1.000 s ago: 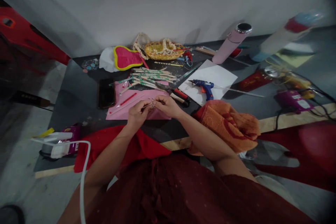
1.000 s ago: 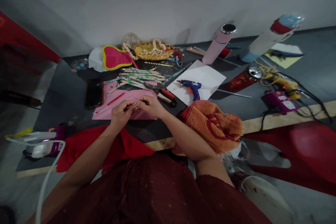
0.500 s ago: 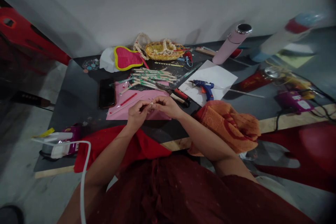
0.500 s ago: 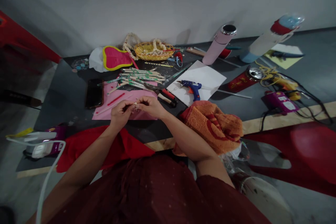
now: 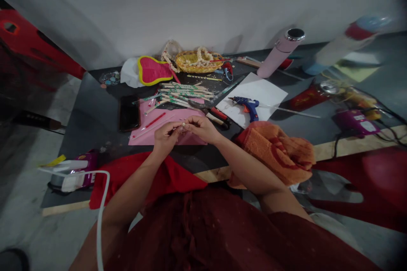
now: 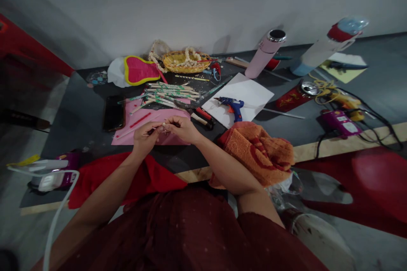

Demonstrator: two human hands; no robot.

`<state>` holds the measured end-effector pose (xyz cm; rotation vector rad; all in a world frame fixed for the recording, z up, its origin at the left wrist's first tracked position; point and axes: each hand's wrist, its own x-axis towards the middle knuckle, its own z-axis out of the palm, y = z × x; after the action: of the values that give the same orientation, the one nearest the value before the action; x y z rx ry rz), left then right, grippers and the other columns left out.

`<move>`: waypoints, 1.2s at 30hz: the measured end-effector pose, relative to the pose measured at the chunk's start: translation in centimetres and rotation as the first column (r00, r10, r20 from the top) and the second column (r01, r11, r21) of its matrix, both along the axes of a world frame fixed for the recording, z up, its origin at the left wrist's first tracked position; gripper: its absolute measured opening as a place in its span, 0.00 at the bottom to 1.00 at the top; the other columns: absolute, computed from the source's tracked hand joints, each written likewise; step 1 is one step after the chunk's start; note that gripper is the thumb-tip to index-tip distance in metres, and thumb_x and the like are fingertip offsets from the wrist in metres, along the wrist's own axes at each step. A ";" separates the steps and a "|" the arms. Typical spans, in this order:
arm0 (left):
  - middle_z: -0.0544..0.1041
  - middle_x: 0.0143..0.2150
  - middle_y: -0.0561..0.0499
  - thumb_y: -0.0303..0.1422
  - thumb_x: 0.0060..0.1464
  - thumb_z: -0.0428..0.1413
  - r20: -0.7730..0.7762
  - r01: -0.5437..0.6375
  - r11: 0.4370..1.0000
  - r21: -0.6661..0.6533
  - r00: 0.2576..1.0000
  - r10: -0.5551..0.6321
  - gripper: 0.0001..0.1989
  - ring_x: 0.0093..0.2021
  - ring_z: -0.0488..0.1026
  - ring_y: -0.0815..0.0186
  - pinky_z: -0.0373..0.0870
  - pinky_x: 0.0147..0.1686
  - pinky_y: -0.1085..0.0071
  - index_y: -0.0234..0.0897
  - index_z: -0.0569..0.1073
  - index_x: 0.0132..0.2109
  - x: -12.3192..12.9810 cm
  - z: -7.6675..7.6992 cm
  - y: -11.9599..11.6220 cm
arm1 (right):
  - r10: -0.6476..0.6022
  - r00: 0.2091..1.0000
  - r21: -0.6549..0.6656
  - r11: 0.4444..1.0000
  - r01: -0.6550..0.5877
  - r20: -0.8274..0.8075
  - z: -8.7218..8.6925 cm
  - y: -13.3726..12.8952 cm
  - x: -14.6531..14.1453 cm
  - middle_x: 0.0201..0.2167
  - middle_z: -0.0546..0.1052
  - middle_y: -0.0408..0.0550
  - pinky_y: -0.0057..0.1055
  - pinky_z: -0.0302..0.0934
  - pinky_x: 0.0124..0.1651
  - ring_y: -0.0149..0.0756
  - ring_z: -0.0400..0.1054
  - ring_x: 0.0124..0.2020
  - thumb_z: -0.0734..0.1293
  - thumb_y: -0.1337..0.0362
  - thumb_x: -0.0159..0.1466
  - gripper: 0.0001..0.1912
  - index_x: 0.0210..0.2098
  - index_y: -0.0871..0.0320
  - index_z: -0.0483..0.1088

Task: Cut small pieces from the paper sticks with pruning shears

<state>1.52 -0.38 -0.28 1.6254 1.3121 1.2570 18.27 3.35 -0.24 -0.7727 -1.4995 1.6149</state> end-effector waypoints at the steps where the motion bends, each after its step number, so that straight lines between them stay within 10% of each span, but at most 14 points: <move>1: 0.77 0.29 0.52 0.34 0.53 0.58 0.012 -0.004 1.000 -0.012 1.000 0.004 0.09 0.18 0.67 0.77 0.65 0.18 0.80 0.36 0.78 0.41 0.0 0.0 0.0 | -0.003 1.000 0.008 1.000 0.002 0.003 0.0 0.0 0.0 0.27 0.73 0.40 0.27 0.64 0.36 0.28 0.68 0.29 0.69 0.55 0.59 0.13 0.33 0.59 0.70; 36: 0.75 0.24 0.54 0.36 0.53 0.58 0.049 -0.022 0.994 -0.106 0.998 0.028 0.10 0.22 0.71 0.73 0.70 0.23 0.78 0.36 0.77 0.39 0.2 -0.2 -0.1 | -0.078 0.994 0.159 0.985 0.064 0.081 -0.7 -0.2 -0.2 0.28 0.73 0.41 0.29 0.64 0.36 0.29 0.68 0.29 0.65 0.55 0.61 0.12 0.34 0.57 0.68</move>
<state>1.67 -0.48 -0.47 1.4993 1.3486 1.2151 18.05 3.15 -0.93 -0.8079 -1.6208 1.4085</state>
